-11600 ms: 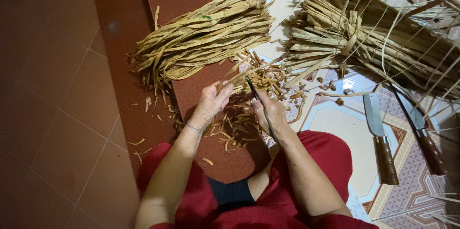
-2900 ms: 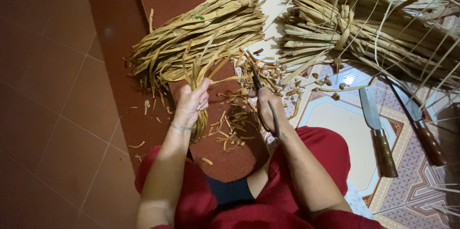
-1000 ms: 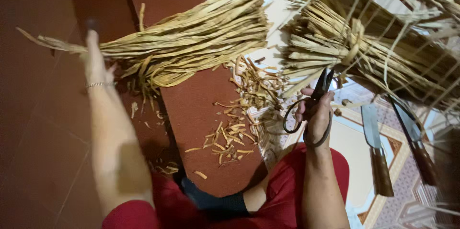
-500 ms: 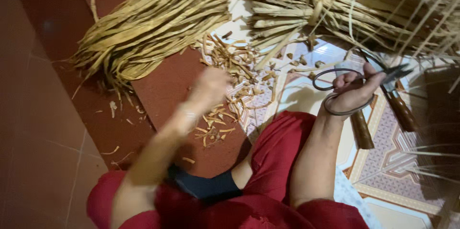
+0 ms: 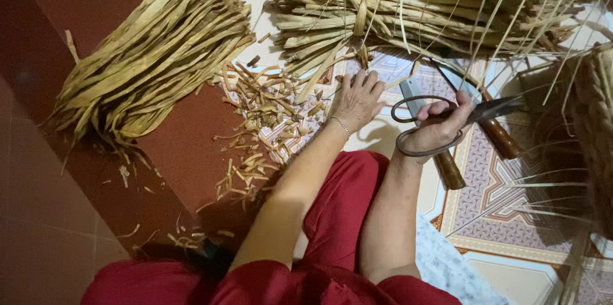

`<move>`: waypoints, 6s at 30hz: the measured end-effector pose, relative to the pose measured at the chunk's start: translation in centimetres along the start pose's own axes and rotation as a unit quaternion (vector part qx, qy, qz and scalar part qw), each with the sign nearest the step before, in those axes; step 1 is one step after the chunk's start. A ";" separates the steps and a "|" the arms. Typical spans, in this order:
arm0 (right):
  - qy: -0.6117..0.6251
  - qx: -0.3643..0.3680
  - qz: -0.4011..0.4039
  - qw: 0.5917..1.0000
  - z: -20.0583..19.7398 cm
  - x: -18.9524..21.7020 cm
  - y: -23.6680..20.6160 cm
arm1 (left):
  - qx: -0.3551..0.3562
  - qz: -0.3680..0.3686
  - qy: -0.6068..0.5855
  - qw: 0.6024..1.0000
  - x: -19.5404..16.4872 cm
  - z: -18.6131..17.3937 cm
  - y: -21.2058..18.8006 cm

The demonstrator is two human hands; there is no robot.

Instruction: The person sits on the floor and uses shears to trim dried plant strips into shorter pieces. The person repeatedly picks up strips, cuts them, and places the trimmed pieces into a pile on the floor.

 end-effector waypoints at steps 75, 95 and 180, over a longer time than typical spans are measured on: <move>-0.043 0.216 0.102 0.970 10.8 -3.5 -7.3 | -0.091 -0.345 0.119 0.927 21.9 -10.0 -5.8; -0.081 0.313 0.053 0.945 11.7 -4.5 -8.8 | -0.120 -0.299 0.099 0.942 16.0 -10.5 -33.3; -0.157 0.300 0.000 0.941 14.0 -2.2 -10.2 | -0.251 -0.151 0.032 0.956 24.7 -13.2 -15.0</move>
Point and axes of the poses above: each hand's wrist, its own y-axis towards the middle knuckle, its own z-axis out of the palm, x = y × z, the point moved 5 cm from there along y, towards the middle knuckle, and after that the axes turned 8 degrees about -z, right-handed, at the moved point
